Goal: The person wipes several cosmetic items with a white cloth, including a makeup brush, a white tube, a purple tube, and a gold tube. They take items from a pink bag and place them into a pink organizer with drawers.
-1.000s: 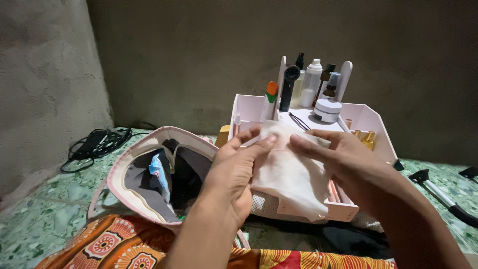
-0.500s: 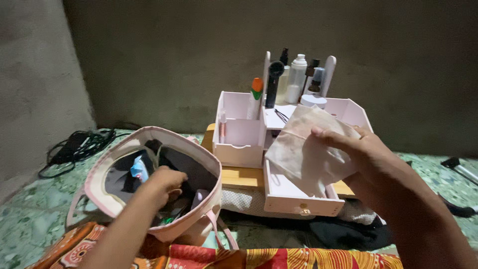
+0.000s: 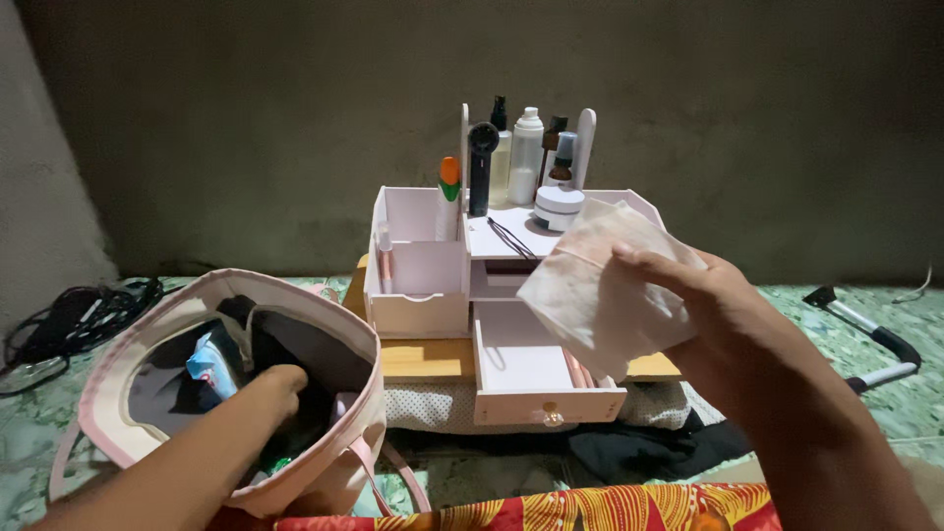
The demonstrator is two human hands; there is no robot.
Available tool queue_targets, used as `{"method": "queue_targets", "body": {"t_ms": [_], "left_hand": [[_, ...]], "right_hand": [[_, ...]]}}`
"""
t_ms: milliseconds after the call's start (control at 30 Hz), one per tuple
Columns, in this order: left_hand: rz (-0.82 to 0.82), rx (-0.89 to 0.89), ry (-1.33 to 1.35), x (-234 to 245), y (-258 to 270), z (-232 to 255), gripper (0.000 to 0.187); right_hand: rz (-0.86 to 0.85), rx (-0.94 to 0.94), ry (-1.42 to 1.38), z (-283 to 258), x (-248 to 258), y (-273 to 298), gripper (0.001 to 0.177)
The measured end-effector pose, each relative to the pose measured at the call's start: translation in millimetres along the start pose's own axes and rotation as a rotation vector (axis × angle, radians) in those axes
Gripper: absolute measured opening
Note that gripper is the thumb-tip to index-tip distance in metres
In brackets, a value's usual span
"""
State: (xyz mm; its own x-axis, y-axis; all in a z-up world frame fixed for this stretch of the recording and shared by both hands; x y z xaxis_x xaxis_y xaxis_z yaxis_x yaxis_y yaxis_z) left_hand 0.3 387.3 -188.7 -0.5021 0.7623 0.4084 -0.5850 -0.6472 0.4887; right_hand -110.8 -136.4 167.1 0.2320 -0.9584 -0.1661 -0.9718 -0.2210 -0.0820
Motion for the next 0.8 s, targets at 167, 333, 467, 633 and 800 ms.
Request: {"method": "queue_targets", "body": {"t_ms": [167,333,467,633,800], "left_hand": [[-0.059,-0.07,0.351,24.6,43.5,11.1,0.024],[-0.073,-0.169,0.492,57.1,177.5,30.2,0.045],[-0.166,-0.189,0.543,72.1,296.1,58.5,0.059],[-0.345,-0.309,0.618,55.0,391.9,90.4,0.048],[-0.499,-0.399,0.589,15.2,451.7,106.3,0.035]], "right_hand": [[0.119,-0.062,-0.069,1.7,4.0,-4.7,0.072],[0.272,-0.084,-0.184,9.4,6.5,-9.2,0.072],[0.114,0.006,-0.391,12.0,11.2,-14.0,0.067],[0.461,-0.095,-0.379,0.7,-3.5,11.3,0.059],[-0.14,0.576,0.345,-41.5,-55.5,71.1,0.081]]}}
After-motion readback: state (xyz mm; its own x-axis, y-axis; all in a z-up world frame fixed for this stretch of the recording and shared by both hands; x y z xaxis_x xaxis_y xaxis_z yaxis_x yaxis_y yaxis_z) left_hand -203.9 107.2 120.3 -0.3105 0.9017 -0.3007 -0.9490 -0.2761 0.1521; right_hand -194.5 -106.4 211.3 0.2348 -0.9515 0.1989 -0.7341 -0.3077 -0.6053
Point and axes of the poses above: each hand's wrist, its own y-axis away from the middle knuckle, its own x-axis out of the back of the hand, z = x × y, the point moved 3 cm from there along -y, towards the middle knuckle, and after that the axes turned 6 degrees about -y, right-handed, at the moved point
